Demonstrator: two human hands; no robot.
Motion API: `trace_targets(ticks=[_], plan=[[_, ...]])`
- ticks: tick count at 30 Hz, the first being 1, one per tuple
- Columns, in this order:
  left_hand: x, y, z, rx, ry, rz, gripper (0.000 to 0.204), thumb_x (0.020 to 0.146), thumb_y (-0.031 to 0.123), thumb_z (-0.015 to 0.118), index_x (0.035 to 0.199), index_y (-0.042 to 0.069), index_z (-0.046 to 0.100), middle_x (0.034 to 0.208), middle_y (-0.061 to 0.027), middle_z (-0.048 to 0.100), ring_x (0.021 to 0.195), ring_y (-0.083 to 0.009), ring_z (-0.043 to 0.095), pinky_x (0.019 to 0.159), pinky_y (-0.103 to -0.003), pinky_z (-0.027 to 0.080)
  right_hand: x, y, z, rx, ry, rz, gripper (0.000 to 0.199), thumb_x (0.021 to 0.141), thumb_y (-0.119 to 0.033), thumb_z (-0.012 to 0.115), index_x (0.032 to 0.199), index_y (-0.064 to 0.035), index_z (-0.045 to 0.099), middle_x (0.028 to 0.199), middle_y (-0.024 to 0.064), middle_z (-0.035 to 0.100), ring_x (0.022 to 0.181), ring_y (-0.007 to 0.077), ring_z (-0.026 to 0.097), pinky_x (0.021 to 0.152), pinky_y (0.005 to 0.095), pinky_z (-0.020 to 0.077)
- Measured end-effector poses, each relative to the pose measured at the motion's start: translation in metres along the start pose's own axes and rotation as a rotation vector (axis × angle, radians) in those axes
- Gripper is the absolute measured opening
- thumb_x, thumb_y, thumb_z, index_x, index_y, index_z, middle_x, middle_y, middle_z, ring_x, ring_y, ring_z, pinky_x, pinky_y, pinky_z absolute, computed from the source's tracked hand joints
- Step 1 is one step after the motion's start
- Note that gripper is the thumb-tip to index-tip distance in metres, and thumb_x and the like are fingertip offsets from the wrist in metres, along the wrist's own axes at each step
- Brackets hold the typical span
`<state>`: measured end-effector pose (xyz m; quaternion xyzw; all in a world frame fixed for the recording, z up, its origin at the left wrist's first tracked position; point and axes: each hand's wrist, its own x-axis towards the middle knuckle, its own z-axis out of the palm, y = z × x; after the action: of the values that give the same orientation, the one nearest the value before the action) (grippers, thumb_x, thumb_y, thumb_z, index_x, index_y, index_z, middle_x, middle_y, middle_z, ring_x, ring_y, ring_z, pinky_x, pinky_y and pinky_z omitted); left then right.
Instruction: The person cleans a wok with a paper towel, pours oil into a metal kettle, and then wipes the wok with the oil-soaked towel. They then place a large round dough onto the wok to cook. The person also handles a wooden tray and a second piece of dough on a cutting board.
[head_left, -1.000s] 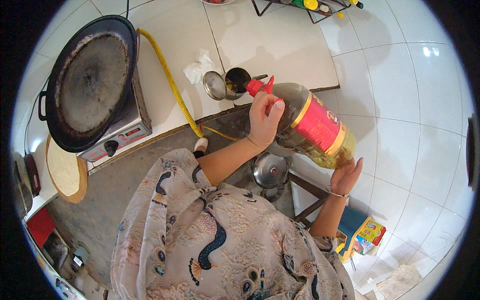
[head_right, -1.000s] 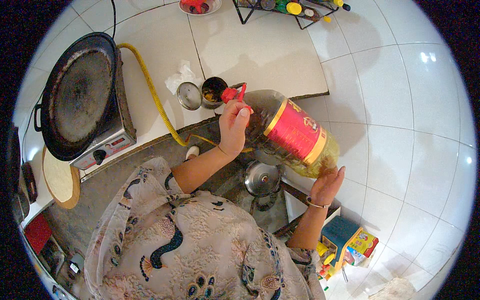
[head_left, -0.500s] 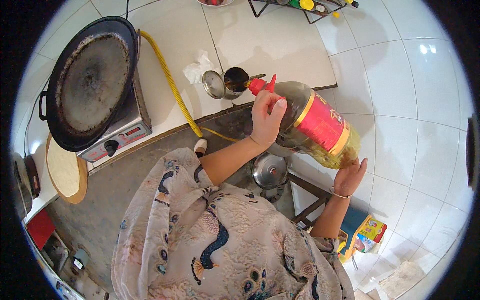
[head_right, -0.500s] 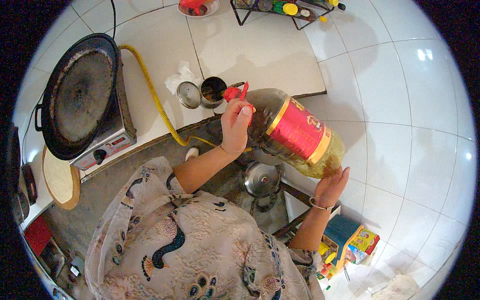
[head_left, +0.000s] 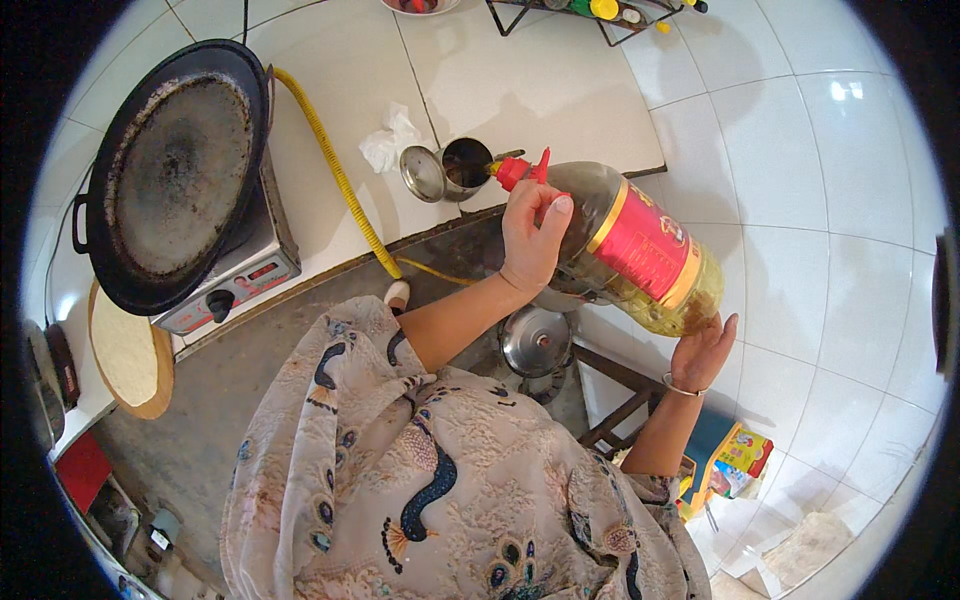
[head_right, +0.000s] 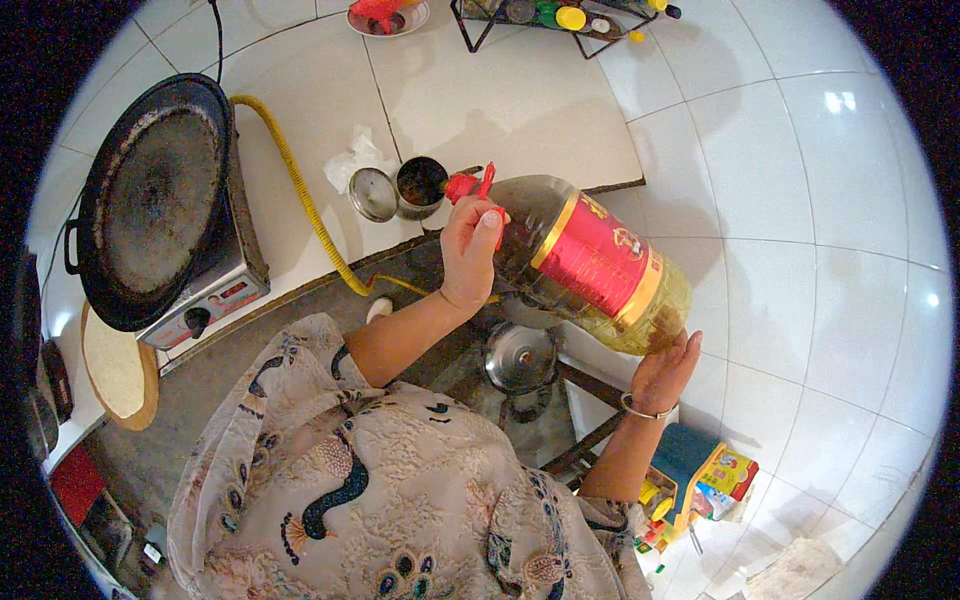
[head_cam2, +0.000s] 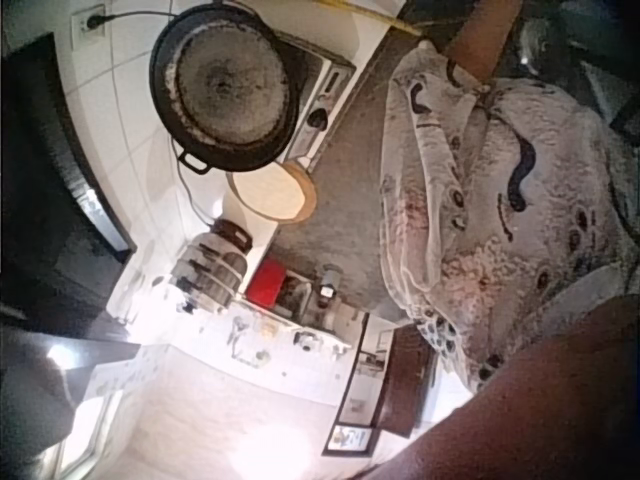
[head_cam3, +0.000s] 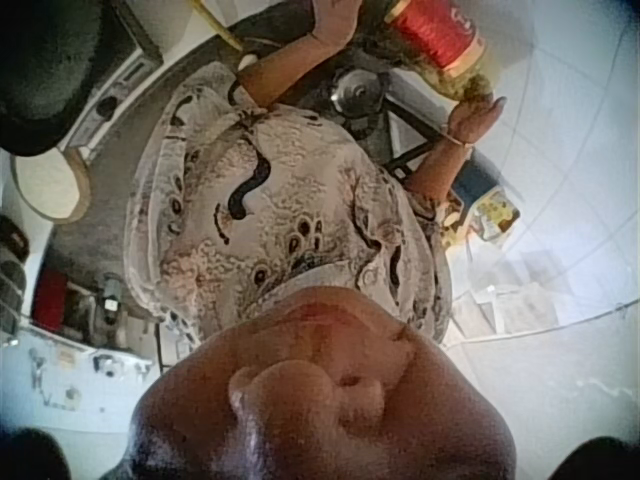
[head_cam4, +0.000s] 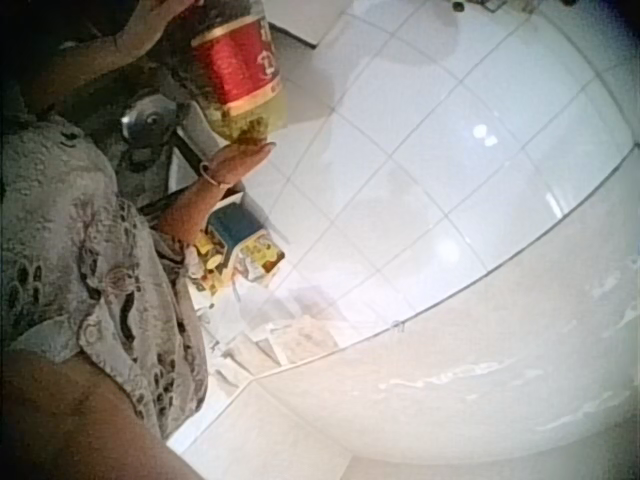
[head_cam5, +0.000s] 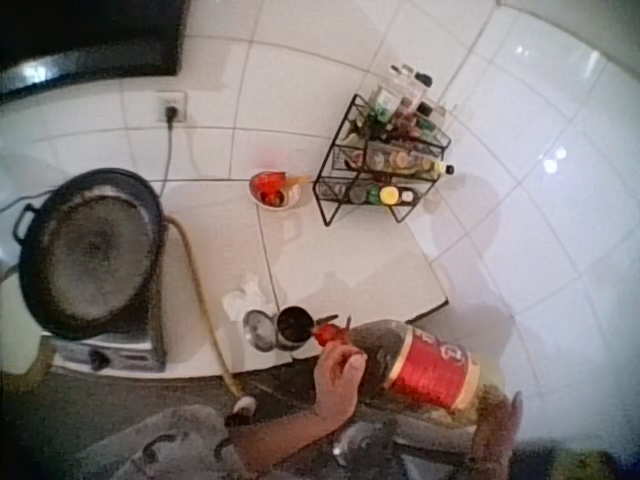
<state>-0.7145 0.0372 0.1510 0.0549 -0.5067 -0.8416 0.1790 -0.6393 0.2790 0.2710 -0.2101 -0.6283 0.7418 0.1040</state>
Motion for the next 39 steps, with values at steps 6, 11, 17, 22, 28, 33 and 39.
trace_targets(ticks=[6, 11, 17, 22, 28, 33, 39], plan=[[-0.001, 0.001, 0.003, -0.035, 0.021, 0.018, 0.017, 0.084, 0.017, 0.052, 0.079, 0.001, 0.052, 0.080, -0.0039, 0.046, 0.075, -0.0118, 0.044, 0.069, -0.025, 0.036, -0.004, -0.003, 0.001, 0.006, -0.014, -0.017, 0.057, 0.092, -0.045, 0.030, 0.116, 0.0041, 0.047, 0.118, 0.0136, 0.053, 0.111, 0.0235, 0.046, 0.096, 0.0349, 0.0311], [-0.002, 0.003, 0.002, -0.030, -0.013, -0.006, 0.020, 0.087, 0.019, 0.049, 0.083, 0.000, 0.052, 0.084, -0.0039, 0.049, 0.078, -0.0113, 0.045, 0.071, -0.024, 0.036, -0.007, -0.006, 0.002, 0.009, -0.006, -0.025, 0.056, 0.092, -0.044, 0.030, 0.115, 0.0040, 0.048, 0.116, 0.0135, 0.054, 0.108, 0.0229, 0.048, 0.096, 0.0345, 0.0321], [-0.002, 0.007, 0.002, -0.026, -0.005, 0.007, 0.019, 0.087, 0.019, 0.049, 0.083, 0.000, 0.053, 0.084, -0.0039, 0.049, 0.077, -0.0112, 0.044, 0.071, -0.024, 0.036, -0.007, -0.008, -0.003, -0.024, -0.027, -0.034, 0.059, 0.092, -0.046, 0.029, 0.118, 0.0055, 0.044, 0.119, 0.0141, 0.051, 0.113, 0.0237, 0.045, 0.098, 0.0354, 0.0298], [-0.001, 0.009, 0.003, -0.045, 0.001, 0.010, 0.019, 0.087, 0.019, 0.049, 0.083, 0.001, 0.052, 0.084, -0.0036, 0.049, 0.077, -0.0108, 0.044, 0.071, -0.024, 0.036, -0.011, -0.012, 0.008, 0.005, 0.015, -0.033, 0.056, 0.092, -0.044, 0.030, 0.115, 0.0039, 0.047, 0.116, 0.0127, 0.054, 0.109, 0.0227, 0.048, 0.096, 0.0343, 0.0315], [-0.006, 0.005, 0.004, -0.101, -0.009, -0.065, 0.019, 0.087, 0.020, 0.050, 0.082, 0.002, 0.052, 0.083, -0.0025, 0.048, 0.076, -0.0097, 0.043, 0.070, -0.023, 0.036, -0.012, -0.006, -0.002, 0.018, 0.011, -0.007, 0.054, 0.091, -0.044, 0.033, 0.115, 0.0020, 0.049, 0.112, 0.0113, 0.057, 0.106, 0.0220, 0.050, 0.095, 0.0336, 0.0329], [-0.006, 0.012, 0.002, -0.057, -0.044, -0.052, 0.018, 0.086, 0.019, 0.051, 0.080, 0.002, 0.052, 0.081, -0.0022, 0.046, 0.074, -0.0099, 0.042, 0.068, -0.024, 0.036, -0.004, 0.019, -0.023, 0.079, 0.019, 0.044, 0.051, 0.091, -0.044, 0.035, 0.111, -0.0006, 0.052, 0.110, 0.0099, 0.058, 0.102, 0.0219, 0.052, 0.091, 0.0342, 0.0363], [0.000, 0.011, -0.002, 0.070, -0.075, 0.054, 0.018, 0.084, 0.018, 0.054, 0.079, 0.001, 0.051, 0.078, -0.0032, 0.044, 0.072, -0.0118, 0.042, 0.066, -0.026, 0.036, -0.005, 0.054, -0.030, 0.205, 0.003, 0.138, 0.053, 0.090, -0.045, 0.034, 0.115, -0.0010, 0.051, 0.111, 0.0093, 0.058, 0.103, 0.0220, 0.052, 0.092, 0.0337, 0.0357]])
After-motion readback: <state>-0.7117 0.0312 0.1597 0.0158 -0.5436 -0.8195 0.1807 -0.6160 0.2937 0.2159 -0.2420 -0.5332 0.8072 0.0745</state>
